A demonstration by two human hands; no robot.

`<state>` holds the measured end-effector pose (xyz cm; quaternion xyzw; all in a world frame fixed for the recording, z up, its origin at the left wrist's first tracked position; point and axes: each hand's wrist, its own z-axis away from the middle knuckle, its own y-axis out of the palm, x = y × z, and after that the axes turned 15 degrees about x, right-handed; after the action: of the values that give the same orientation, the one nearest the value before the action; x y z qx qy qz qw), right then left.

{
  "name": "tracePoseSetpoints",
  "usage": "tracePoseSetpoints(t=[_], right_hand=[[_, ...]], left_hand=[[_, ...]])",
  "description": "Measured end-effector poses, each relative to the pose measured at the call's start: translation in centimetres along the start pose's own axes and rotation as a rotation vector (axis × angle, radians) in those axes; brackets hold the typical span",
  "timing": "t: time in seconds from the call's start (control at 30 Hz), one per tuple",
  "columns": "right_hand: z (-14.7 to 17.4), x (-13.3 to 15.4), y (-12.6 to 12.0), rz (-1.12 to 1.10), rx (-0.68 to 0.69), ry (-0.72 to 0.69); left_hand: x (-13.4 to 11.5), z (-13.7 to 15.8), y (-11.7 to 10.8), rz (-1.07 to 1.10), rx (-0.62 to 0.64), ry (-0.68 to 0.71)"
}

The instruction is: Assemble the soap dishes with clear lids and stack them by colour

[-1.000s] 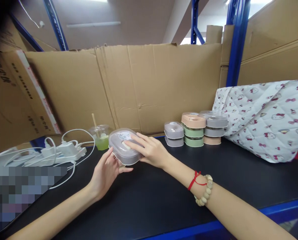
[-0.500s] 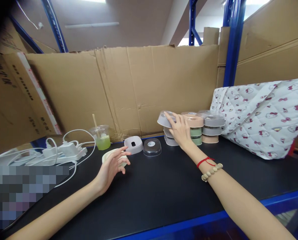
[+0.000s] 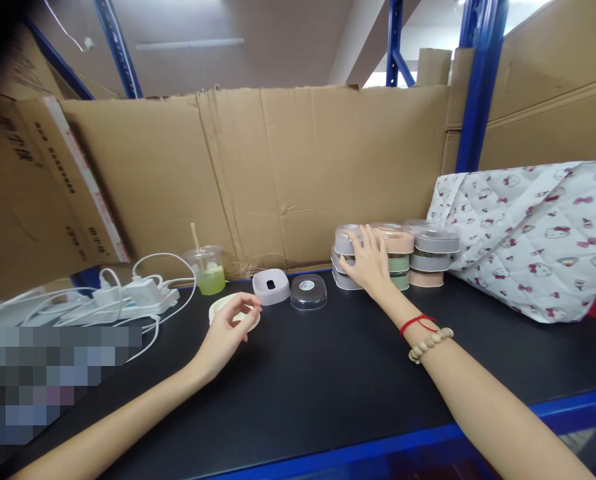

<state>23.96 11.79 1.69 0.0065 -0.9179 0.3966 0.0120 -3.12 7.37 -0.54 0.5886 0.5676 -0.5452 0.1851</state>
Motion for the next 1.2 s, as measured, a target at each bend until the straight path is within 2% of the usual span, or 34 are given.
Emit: tracePoseSetpoints(t=[0.07,0.13,0.17,0.23,0.3,0.37,0.5,0.63,0.7,0.8,0.87,0.93,1.07,1.2], right_hand=[[0.0,0.1,0.1,-0.008,-0.017,0.036],[0.1,0.7,0.1,-0.024,-0.025,0.038],[0.3,1.2,0.1,-0.036,-0.024,0.018],[0.8,2.6,0.1,-0.071,0.003,-0.072],[1.5,4.5,0.3,-0.118,0.079,-0.203],[2.3,6.5,0.7,-0.174,0.206,-0.334],[3.7,9.0,1.5,-0.26,0.516,-0.52],[4.0,8.9,1.9,-0.321,0.717,-0.535],[3.7,8.6,1.9,-0.33,0.737,-0.497],[3.1,8.3,1.8,-0.301,0.747,-0.439],[2.8,8.4,1.8,-0.269,0.79,-0.418],[2.6,8.5,1.7,-0.254,0.82,-0.434],[2.7,8.8,1.5,-0.263,0.715,-0.488],[3.0,8.9,1.3,-0.288,0.662,-0.449]], left_hand=[[0.2,-0.1,-0.4,-0.313,-0.035,0.094],[0.4,-0.1,-1.0,-0.553,-0.015,0.126],[0.6,-0.1,-1.2,-0.628,0.004,0.092],[1.0,0.0,-1.5,-0.69,0.031,-0.068],[1.5,0.1,-1.5,-0.674,0.058,-0.252],[1.9,0.2,-1.3,-0.644,0.104,-0.332],[1.9,0.2,-0.7,-0.633,0.227,-0.229],[1.4,0.2,-0.3,-0.625,0.264,-0.149],[1.3,0.0,-0.5,-0.695,0.219,-0.196],[1.6,-0.7,-1.3,-0.812,0.156,-0.385],[2.0,-1.2,-2.0,-0.8,0.165,-0.526],[2.4,-1.5,-2.4,-0.739,0.196,-0.61],[2.5,-1.6,-2.4,-0.656,0.177,-0.587],[2.0,-1.5,-2.0,-0.517,0.088,-0.528]])
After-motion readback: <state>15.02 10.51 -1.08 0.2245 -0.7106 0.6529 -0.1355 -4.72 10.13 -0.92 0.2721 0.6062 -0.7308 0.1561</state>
